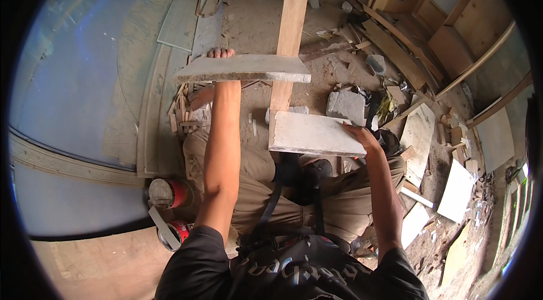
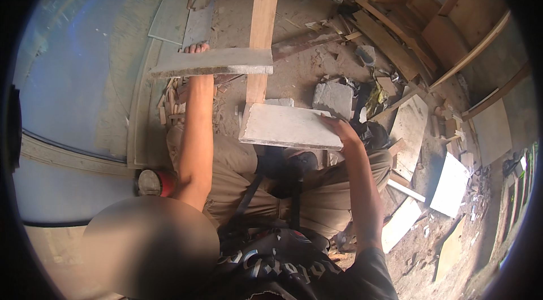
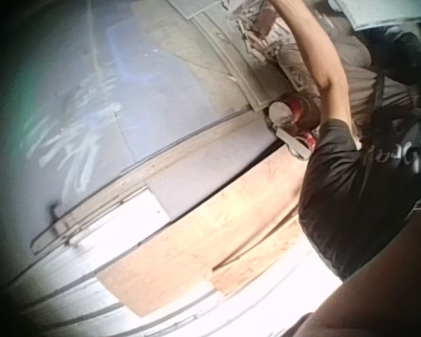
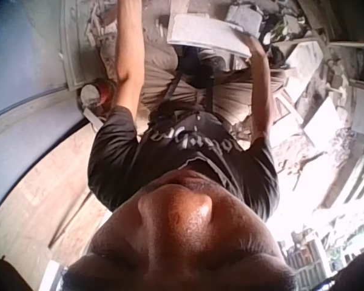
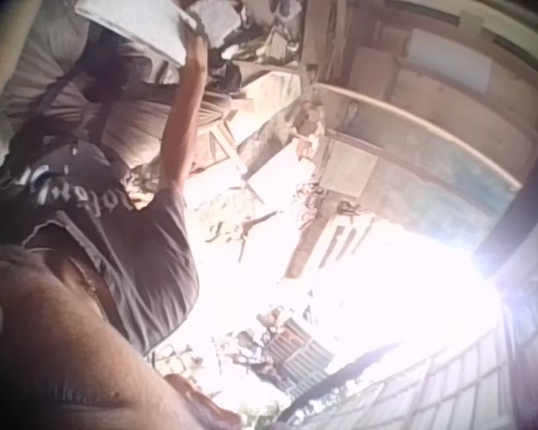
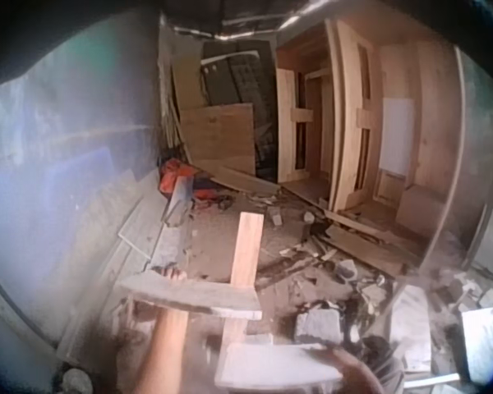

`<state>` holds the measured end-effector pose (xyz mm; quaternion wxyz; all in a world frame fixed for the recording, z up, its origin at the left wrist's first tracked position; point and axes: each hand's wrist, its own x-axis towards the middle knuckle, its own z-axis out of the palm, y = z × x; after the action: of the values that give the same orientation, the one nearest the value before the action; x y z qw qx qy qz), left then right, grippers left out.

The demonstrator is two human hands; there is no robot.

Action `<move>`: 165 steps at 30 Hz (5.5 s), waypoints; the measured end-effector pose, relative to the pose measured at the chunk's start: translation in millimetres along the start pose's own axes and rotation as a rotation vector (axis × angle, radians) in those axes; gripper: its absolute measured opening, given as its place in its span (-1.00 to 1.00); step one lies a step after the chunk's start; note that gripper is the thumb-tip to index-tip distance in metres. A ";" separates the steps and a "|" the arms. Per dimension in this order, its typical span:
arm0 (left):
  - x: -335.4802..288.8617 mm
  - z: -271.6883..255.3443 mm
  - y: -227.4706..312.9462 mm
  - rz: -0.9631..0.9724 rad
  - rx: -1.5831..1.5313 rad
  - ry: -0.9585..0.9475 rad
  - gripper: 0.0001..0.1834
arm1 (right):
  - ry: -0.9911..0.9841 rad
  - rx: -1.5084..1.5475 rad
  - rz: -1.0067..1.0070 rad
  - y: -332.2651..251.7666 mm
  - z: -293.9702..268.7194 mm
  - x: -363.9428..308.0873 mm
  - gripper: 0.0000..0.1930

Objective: The person sits on the floor and assembles a small wooden structure by hammering nails into a wooden frame and attaching white panels. The person repeatedly positions the panels and hammers nails to secure them.

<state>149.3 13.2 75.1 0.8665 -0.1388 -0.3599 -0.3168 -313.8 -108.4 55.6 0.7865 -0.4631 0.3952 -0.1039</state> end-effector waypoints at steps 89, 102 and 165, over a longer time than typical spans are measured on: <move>-114.3 49.0 -72.3 -0.932 1.012 0.484 -0.62 | 0.141 -0.639 0.104 24.4 25.2 -4.6 -0.46; -135.3 19.8 -91.7 -0.899 1.649 -0.262 -0.41 | -0.043 -1.143 -1.290 -88.9 143.1 -23.9 -0.35; -34.9 71.9 -67.3 -1.443 1.702 0.099 -0.55 | 0.174 -0.971 -0.491 -46.4 -54.7 25.5 -0.65</move>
<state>48.2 11.4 101.6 0.3054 0.7541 -0.4210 -0.4011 -326.6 -182.7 65.7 0.3994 -0.8411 0.3415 -0.1280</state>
